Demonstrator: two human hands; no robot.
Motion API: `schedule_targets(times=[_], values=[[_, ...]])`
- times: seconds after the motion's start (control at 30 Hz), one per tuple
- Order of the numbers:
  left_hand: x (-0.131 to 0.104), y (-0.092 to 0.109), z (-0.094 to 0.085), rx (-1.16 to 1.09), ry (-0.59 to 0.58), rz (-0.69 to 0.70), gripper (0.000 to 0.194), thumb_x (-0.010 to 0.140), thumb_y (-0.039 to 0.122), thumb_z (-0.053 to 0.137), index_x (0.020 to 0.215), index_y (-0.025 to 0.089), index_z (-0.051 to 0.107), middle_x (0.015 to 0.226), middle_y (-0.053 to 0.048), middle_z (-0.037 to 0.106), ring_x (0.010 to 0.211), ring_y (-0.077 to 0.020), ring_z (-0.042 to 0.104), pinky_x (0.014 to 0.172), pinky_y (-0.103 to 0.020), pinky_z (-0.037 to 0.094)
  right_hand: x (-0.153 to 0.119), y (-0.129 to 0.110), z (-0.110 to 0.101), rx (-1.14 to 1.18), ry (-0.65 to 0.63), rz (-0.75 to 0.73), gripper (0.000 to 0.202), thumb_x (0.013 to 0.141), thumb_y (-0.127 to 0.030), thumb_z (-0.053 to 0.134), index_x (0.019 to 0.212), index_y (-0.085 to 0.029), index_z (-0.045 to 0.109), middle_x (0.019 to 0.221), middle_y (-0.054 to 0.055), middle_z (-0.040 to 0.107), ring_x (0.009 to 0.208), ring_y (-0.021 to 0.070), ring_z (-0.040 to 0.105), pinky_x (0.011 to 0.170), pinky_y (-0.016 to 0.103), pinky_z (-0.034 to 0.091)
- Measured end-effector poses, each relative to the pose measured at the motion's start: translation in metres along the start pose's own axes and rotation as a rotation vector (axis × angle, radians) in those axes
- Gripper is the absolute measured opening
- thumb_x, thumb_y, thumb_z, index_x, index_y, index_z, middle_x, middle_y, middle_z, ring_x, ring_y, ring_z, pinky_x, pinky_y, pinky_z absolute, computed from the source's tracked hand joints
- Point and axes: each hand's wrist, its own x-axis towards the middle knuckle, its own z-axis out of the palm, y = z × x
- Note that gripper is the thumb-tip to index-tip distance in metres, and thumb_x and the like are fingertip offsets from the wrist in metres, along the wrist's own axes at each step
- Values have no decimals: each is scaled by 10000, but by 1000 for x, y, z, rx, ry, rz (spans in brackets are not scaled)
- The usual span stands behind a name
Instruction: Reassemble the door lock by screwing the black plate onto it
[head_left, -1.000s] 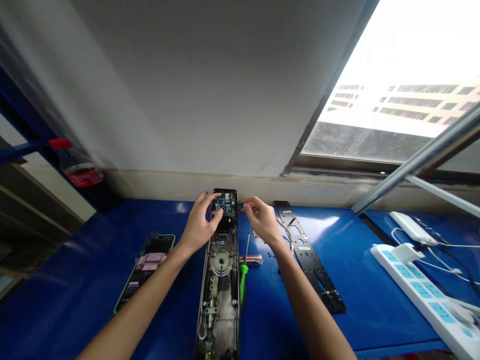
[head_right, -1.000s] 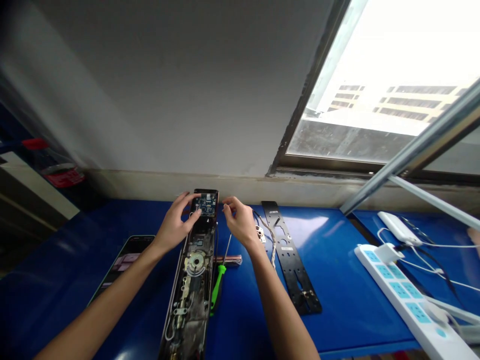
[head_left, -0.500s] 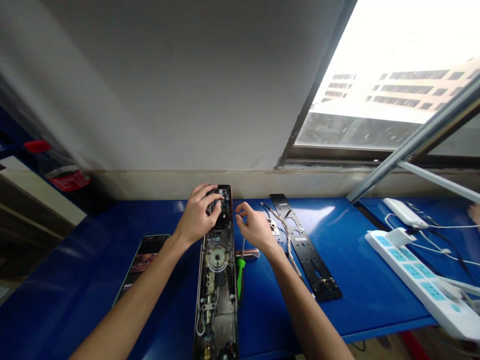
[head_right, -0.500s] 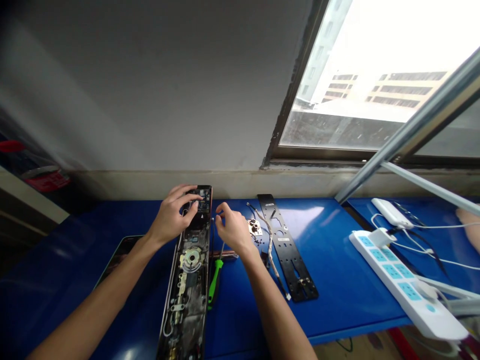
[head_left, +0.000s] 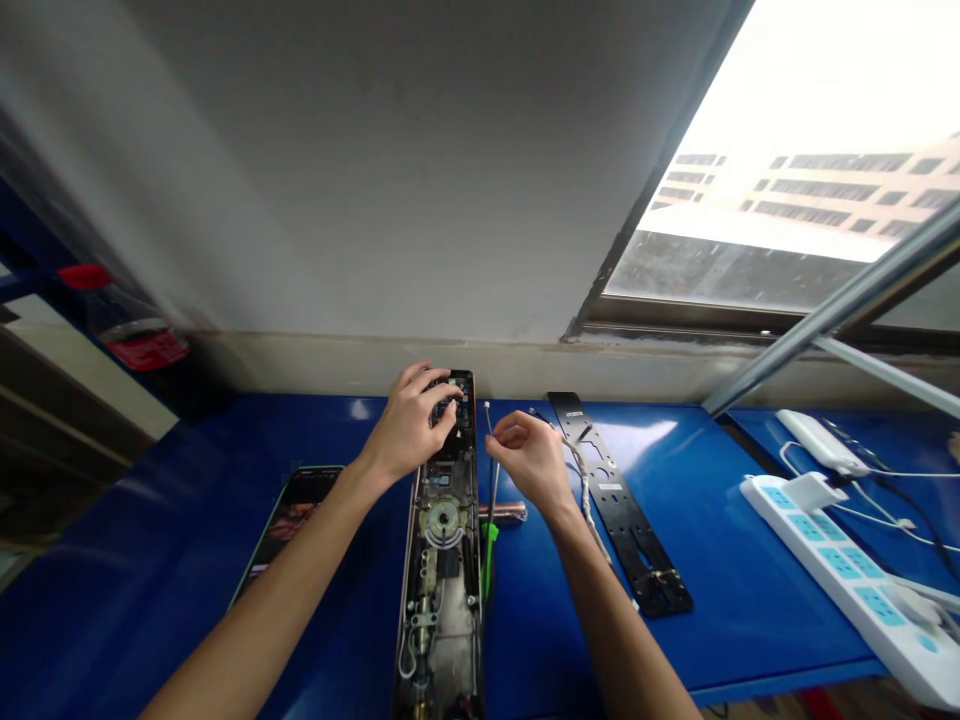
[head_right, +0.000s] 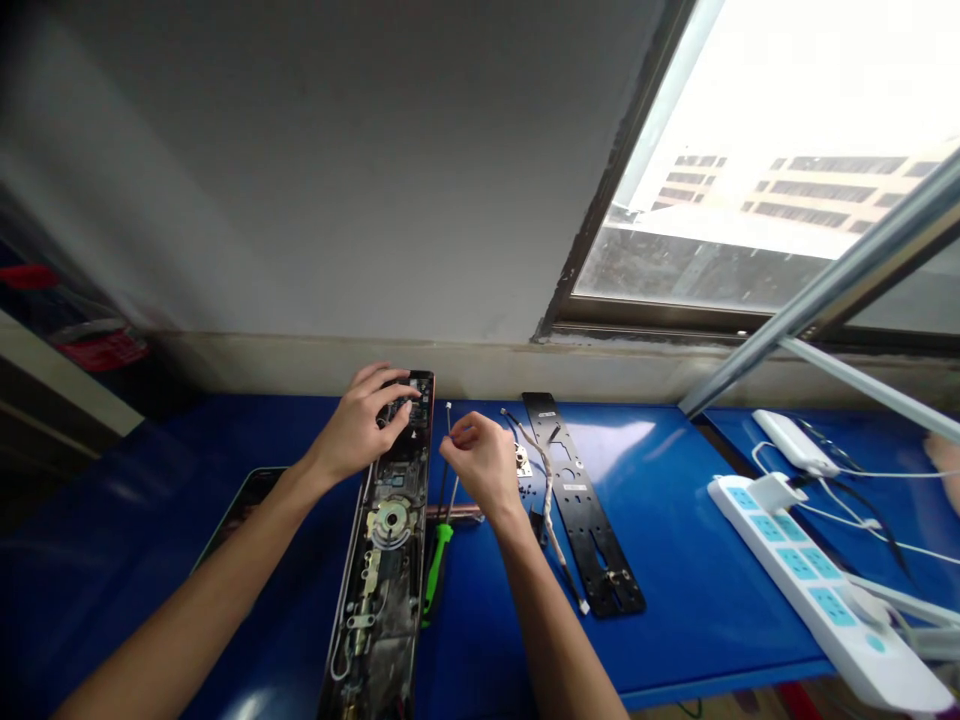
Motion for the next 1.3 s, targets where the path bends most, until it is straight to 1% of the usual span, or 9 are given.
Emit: schedule_targets(times=[0.07, 0.13, 0.23, 0.33, 0.43, 0.63, 0.8, 1.03, 1.3], values=[[0, -2, 3, 3, -4, -14, 220, 938, 187, 560, 1082, 180, 726, 1289, -107, 646, 1321, -301, 486, 1143, -549, 434, -5, -8, -4, 76, 33, -13, 134, 806, -317, 628, 789, -190, 666, 677, 20, 719, 617, 151, 701, 574, 224, 519], [1, -4, 5, 2, -17, -36, 250, 933, 185, 565, 1134, 177, 713, 1344, -116, 613, 1359, -306, 462, 1170, -544, 408, -9, -16, -2, 130, 49, -43, 172, 815, -341, 633, 817, -181, 696, 693, 24, 726, 618, 146, 705, 575, 220, 540], [1, -5, 8, 0, -42, -69, 290, 925, 178, 564, 1183, 172, 697, 1426, -126, 555, 1435, -323, 394, 1204, -538, 365, -11, -23, 5, 154, 67, -89, 135, 785, -297, 660, 798, -178, 722, 657, 12, 716, 571, 138, 690, 551, 216, 540], [2, -4, 11, -13, -58, -88, 301, 922, 176, 564, 1195, 183, 693, 1458, -123, 528, 1460, -330, 372, 1205, -533, 368, -9, -26, 13, 123, 98, -122, 83, 759, -223, 657, 755, -178, 727, 616, 5, 707, 544, 139, 683, 547, 220, 535], [3, -3, 14, -21, -60, -94, 273, 920, 178, 575, 1152, 183, 718, 1428, -130, 546, 1438, -330, 407, 1194, -516, 386, -7, -28, 15, 61, 122, -151, 92, 756, -188, 644, 734, -180, 733, 617, 10, 711, 546, 142, 678, 561, 229, 530], [5, -4, 17, -25, -22, -91, 214, 890, 175, 628, 1057, 186, 761, 1363, -128, 582, 1351, -303, 496, 1171, -474, 419, -8, -31, 12, -86, 131, -213, 149, 757, -129, 634, 705, -192, 759, 644, 18, 705, 569, 136, 633, 602, 243, 488], [7, -5, 16, -51, -10, -100, 182, 855, 161, 662, 982, 208, 784, 1349, -112, 604, 1312, -297, 530, 1158, -482, 431, -9, -39, 11, -172, 132, -242, 181, 743, -76, 627, 675, -176, 762, 624, 18, 671, 551, 124, 584, 595, 246, 429], [7, -4, 14, -66, 16, -113, 142, 826, 162, 695, 900, 214, 804, 1314, -100, 636, 1274, -287, 560, 1130, -460, 463, -12, -43, 13, -211, 134, -254, 182, 759, -75, 629, 682, -174, 761, 636, 14, 661, 550, 113, 570, 606, 237, 420], [9, -3, 14, -76, 23, -124, 142, 805, 157, 712, 899, 211, 805, 1302, -105, 635, 1245, -292, 574, 1112, -466, 483, -11, -39, 11, -205, 106, -267, 188, 764, -83, 625, 657, -185, 741, 619, 1, 633, 544, 111, 551, 590, 233, 419]])
